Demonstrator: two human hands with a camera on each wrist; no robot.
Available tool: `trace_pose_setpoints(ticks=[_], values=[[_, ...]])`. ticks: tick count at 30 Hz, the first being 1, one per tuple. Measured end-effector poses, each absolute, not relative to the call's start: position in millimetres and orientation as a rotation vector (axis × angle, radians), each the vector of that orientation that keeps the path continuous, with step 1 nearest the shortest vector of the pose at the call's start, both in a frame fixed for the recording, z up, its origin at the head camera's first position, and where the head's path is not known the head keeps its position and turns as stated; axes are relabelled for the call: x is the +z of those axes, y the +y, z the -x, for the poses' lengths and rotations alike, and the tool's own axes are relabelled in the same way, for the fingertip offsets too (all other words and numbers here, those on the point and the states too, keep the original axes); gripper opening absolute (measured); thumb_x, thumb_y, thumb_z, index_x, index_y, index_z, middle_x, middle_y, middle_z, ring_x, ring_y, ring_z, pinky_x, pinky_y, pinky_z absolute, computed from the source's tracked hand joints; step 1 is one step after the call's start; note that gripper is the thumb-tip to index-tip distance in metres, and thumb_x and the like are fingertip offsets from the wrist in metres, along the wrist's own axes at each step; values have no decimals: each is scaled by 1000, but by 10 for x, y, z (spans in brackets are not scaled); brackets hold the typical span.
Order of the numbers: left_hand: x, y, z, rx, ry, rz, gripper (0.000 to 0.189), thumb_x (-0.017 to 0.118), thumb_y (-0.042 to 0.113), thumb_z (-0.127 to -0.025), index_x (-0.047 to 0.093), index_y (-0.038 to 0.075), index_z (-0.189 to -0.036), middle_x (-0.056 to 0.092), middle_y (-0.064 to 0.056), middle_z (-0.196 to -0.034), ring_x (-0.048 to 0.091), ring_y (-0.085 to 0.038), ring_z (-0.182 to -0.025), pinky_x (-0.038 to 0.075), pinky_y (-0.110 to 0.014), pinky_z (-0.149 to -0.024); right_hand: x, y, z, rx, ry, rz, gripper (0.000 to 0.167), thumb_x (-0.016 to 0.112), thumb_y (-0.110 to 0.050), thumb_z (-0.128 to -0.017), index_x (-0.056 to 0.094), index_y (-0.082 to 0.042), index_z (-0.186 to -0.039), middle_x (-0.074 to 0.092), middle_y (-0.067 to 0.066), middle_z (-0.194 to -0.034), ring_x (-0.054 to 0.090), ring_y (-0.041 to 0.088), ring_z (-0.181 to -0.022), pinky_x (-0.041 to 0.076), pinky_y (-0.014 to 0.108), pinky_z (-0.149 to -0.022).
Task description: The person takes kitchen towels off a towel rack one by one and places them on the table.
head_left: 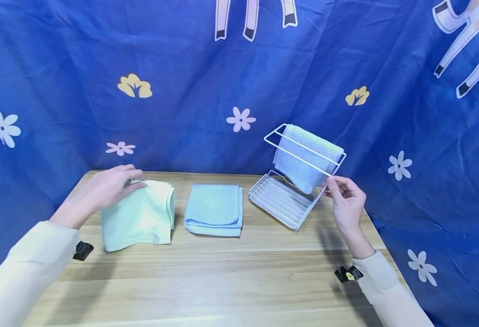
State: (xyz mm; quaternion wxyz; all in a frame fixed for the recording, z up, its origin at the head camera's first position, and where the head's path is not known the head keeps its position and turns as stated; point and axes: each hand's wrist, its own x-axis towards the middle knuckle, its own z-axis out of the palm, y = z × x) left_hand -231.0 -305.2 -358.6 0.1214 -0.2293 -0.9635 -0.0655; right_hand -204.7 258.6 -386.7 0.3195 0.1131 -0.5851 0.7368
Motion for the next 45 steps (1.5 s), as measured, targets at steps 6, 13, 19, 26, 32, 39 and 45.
trace_pose_setpoints(ticks=[6, 13, 19, 26, 32, 39, 45], values=[[-3653, -3021, 2509, -215, -2868, 658, 15, 71, 28, -102, 74, 13, -105, 68, -5, -94, 63, -22, -82, 53, -45, -68, -3862, 2587, 2041, 1931, -1549, -293, 7, 72, 3, -97, 77, -1, -94, 77, 9, -77, 74, 10, -64, 63, 25, -64], [-3801, -2997, 2694, -250, -2876, 640, 13, 71, 28, -102, 75, 17, -107, 70, -4, -97, 65, -22, -81, 53, -48, -66, -3865, 2588, 2035, 1924, -1548, -296, 7, 71, 3, -97, 76, 0, -94, 77, 8, -76, 73, 10, -64, 62, 22, -64], [-3937, -2978, 2823, -242, -2897, 642, 13, 71, 27, -102, 75, 16, -108, 71, -6, -98, 64, -22, -79, 53, -48, -67, -3868, 2586, 2036, 1919, -1558, -288, 8, 71, 3, -97, 77, -2, -95, 77, 7, -77, 74, 9, -64, 62, 21, -65], [-4066, -2965, 2962, -249, -2967, 616, 16, 68, 28, -104, 73, 15, -111, 70, -9, -104, 67, -28, -89, 56, -55, -77, -3874, 2595, 2039, 1910, -1566, -286, 9, 71, 3, -97, 77, -3, -95, 78, 5, -78, 74, 8, -65, 63, 22, -65], [-4158, -2964, 3039, -278, -2998, 588, 17, 66, 26, -104, 73, 14, -114, 71, -13, -110, 69, -34, -96, 56, -59, -84, -3873, 2595, 2040, 1909, -1559, -294, 8, 71, 3, -97, 77, -2, -94, 77, 7, -77, 74, 9, -64, 62, 21, -65], [-4258, -2954, 3109, -279, -2996, 575, 18, 68, 24, -104, 74, 12, -115, 72, -20, -116, 69, -41, -103, 56, -61, -84, -3876, 2593, 2045, 1906, -1556, -324, 7, 69, 4, -98, 76, 3, -95, 76, 5, -76, 73, 10, -64, 62, 22, -65], [-4320, -2967, 3166, -291, -2999, 565, 18, 68, 22, -104, 74, 10, -115, 71, -20, -113, 68, -40, -101, 56, -61, -82, -3882, 2594, 2046, 1885, -1575, -317, 7, 69, 4, -98, 76, 1, -95, 76, 4, -76, 73, 10, -65, 63, 23, -65]])
